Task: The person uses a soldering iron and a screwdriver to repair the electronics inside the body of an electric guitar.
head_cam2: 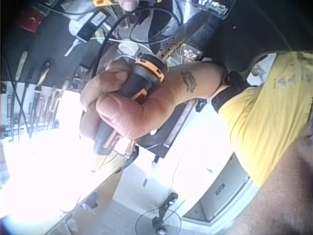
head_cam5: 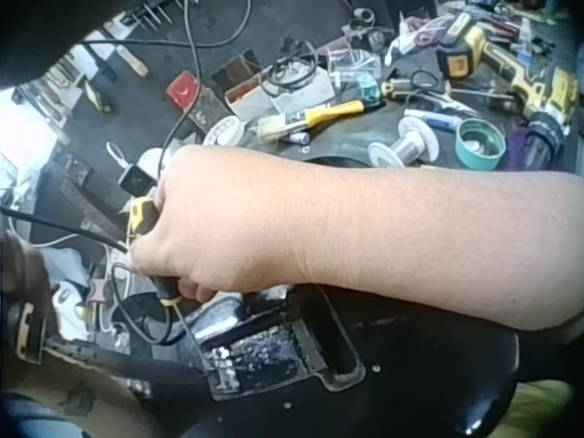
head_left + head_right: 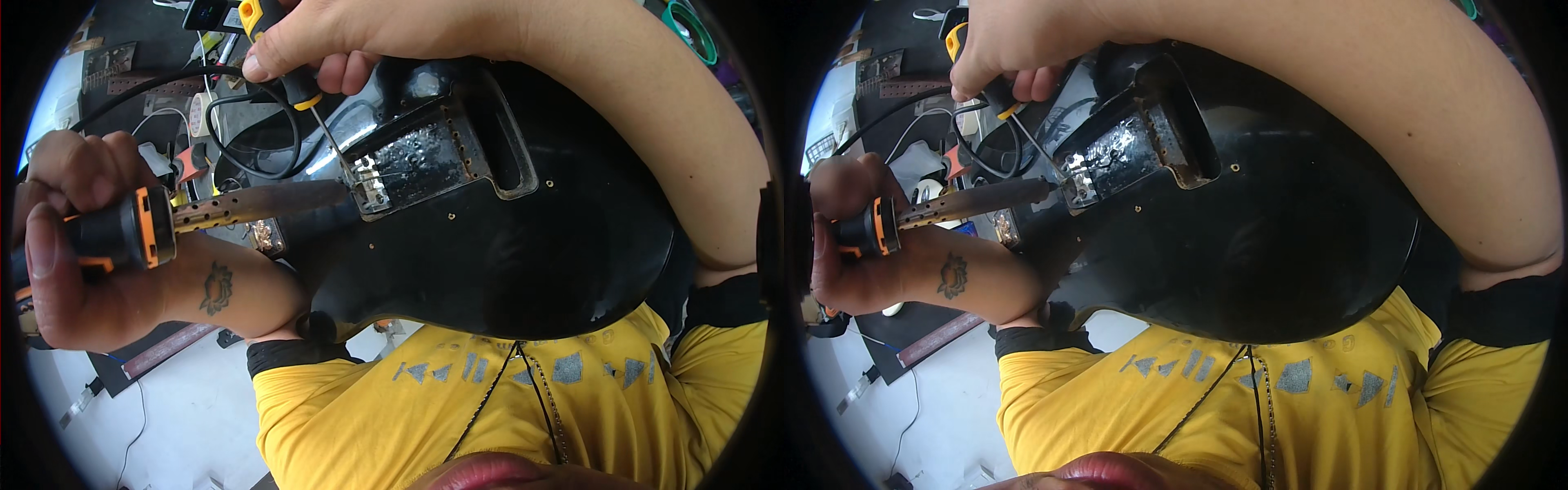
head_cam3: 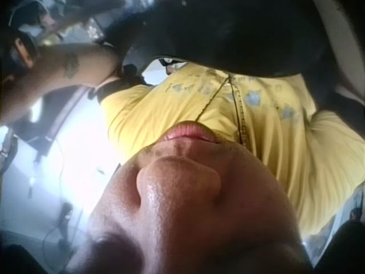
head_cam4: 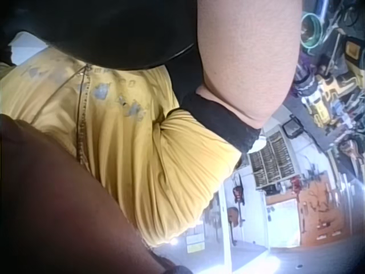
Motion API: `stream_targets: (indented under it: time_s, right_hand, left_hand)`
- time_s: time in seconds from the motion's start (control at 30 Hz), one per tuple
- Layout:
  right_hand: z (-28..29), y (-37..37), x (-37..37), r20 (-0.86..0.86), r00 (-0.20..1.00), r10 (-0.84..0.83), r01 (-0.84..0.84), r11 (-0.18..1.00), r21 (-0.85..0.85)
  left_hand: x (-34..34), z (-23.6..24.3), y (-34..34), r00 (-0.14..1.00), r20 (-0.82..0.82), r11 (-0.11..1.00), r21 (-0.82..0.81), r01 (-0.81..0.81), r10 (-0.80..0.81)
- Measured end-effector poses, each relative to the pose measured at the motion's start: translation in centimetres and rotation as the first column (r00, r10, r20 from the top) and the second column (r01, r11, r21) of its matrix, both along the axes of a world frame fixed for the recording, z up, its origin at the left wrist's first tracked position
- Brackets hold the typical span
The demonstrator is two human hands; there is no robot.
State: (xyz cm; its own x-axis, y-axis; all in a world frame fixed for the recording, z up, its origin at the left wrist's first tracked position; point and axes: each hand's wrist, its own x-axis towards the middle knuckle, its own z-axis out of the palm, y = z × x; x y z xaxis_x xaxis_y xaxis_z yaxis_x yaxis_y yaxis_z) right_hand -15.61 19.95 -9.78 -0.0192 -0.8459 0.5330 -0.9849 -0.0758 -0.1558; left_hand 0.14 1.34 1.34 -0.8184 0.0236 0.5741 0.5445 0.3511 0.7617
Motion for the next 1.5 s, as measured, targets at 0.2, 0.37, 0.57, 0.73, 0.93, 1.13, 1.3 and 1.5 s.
stream_targets:
  time_s: [0.2,0.37,0.57,0.73,0.93,1.13,1.3,1.5]
  right_hand:
    - [6.7,0.8,3.4,0.758,0.412,-0.505,0.140,0.857,0.495]
    - [6.0,1.0,2.8,0.774,0.540,-0.329,0.047,0.931,0.362]
    - [2.3,1.0,0.0,0.158,0.986,0.059,-0.082,0.986,0.147]
    - [2.8,1.4,0.0,0.109,0.992,0.067,-0.083,0.986,0.146]
    - [3.0,1.1,-0.2,0.231,0.968,0.094,-0.133,0.978,0.161]
    - [1.8,1.5,-0.2,0.311,0.935,0.169,-0.207,0.974,0.095]
    - [2.2,0.5,0.1,0.035,0.999,0.007,-0.012,0.989,0.148]
    - [1.6,0.2,0.3,0.062,0.998,0.003,-0.010,0.993,0.119]
  left_hand:
    - [-0.2,0.0,-0.3,0.999,0.011,0.999,0.007,0.035,-0.035]
    - [-0.1,-0.1,-0.2,1.000,-0.020,1.000,0.002,0.015,-0.015]
    - [-0.1,-0.1,-0.2,1.000,-0.014,0.999,0.025,0.020,-0.020]
    - [-0.1,0.0,-0.5,0.999,-0.001,0.997,0.055,0.053,-0.053]
    - [-0.4,-0.1,-0.3,0.998,-0.017,0.997,0.051,0.063,-0.062]
    - [0.0,-0.2,-0.4,1.000,-0.020,0.999,0.030,0.009,-0.008]
    - [-0.2,-0.1,-0.2,1.000,-0.015,0.997,0.068,0.021,-0.020]
    - [-0.2,-0.2,-0.2,1.000,-0.027,0.998,0.057,-0.012,0.014]
